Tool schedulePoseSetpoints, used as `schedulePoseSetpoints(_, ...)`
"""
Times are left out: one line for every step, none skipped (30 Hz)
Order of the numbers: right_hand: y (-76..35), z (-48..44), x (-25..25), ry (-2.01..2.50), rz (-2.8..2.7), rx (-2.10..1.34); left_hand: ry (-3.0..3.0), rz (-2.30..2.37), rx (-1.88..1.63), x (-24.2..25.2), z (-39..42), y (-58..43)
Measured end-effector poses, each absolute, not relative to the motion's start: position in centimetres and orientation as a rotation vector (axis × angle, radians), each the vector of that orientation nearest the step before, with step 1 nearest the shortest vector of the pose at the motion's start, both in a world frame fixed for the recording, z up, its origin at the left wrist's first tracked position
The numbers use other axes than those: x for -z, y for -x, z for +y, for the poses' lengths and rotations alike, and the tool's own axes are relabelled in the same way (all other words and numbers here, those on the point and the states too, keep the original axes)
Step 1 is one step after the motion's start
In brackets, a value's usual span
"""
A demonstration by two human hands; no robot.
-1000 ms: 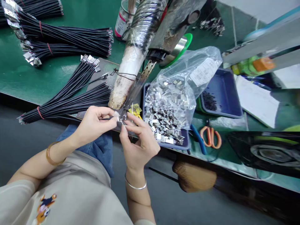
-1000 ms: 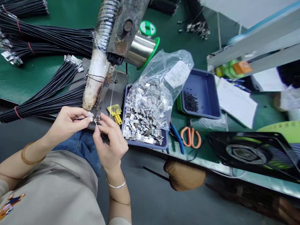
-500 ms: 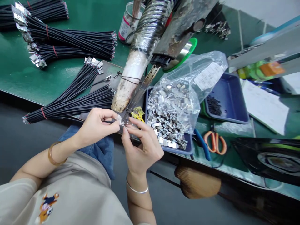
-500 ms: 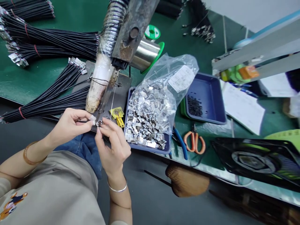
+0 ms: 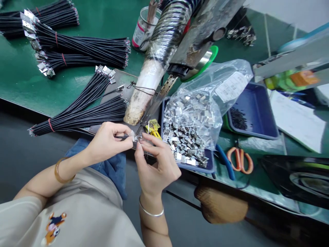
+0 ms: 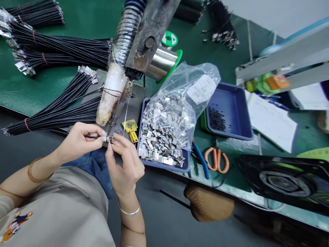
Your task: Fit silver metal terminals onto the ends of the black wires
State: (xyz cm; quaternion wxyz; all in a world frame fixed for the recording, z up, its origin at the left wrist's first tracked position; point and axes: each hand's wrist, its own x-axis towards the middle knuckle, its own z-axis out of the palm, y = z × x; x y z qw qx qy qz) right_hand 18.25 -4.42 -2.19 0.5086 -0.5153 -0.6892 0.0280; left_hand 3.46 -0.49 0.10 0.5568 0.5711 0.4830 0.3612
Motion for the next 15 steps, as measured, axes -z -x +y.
schedulePoseSetpoints(-18.35, -4.57, 2.31, 1.241, -1.672, -0.069, -1.35, 1.143, -0.837, 0.08, -0.49, -3.41)
schedulePoseSetpoints(-18.47, -4.71, 2.45, 1.241, -1.683, -0.069, -1.355, 1.143, -0.827, 0.24, -0.49, -3.38)
schedulePoseSetpoints(-18.59, -4.82, 2.57, 1.24, -1.692, -0.065, -1.361, 1.142, -0.821, 0.35, -0.48, -3.35)
schedulePoseSetpoints(-18.72, -4.89, 2.68, 1.24, -1.698, -0.053, -1.363, 1.136, -0.819, 0.4, -0.47, -3.32)
schedulePoseSetpoints(-18.84, -4.93, 2.75, 1.235, -1.71, -0.033, -1.359, 1.125, -0.816, 0.39, -0.45, -3.28)
schedulePoseSetpoints(-18.96, -4.94, 2.8, 1.227, -1.73, -0.005, -1.351, 1.106, -0.812, 0.32, -0.43, -3.22)
schedulePoseSetpoints(-19.06, -4.92, 2.81, 1.216, -1.762, 0.028, -1.335, 1.08, -0.803, 0.21, -0.41, -3.14)
schedulePoseSetpoints(-19.14, -4.89, 2.81, 1.201, -1.803, 0.061, -1.311, 1.049, -0.787, 0.08, -0.39, -3.05)
schedulePoseSetpoints(-19.2, -4.86, 2.79, 1.182, -1.846, 0.09, -1.282, 1.016, -0.765, -0.06, -0.38, -2.95)
schedulePoseSetpoints(-19.22, -4.85, 2.77, 1.161, -1.881, 0.114, -1.253, 0.986, -0.742, -0.18, -0.38, -2.86)
schedulePoseSetpoints(-19.22, -4.85, 2.75, 1.145, -1.899, 0.134, -1.229, 0.963, -0.722, -0.28, -0.4, -2.77)
schedulePoseSetpoints(-19.18, -4.88, 2.74, 1.136, -1.898, 0.153, -1.211, 0.951, -0.712, -0.34, -0.43, -2.72)
schedulePoseSetpoints(-19.1, -4.93, 2.73, 1.133, -1.885, 0.168, -1.204, 0.949, -0.716, -0.35, -0.46, -2.69)
schedulePoseSetpoints(-19.01, -4.98, 2.74, 1.137, -1.862, 0.179, -1.206, 0.955, -0.732, -0.31, -0.5, -2.71)
schedulePoseSetpoints(-18.9, -5.03, 2.76, 1.143, -1.838, 0.183, -1.214, 0.968, -0.754, -0.21, -0.54, -2.76)
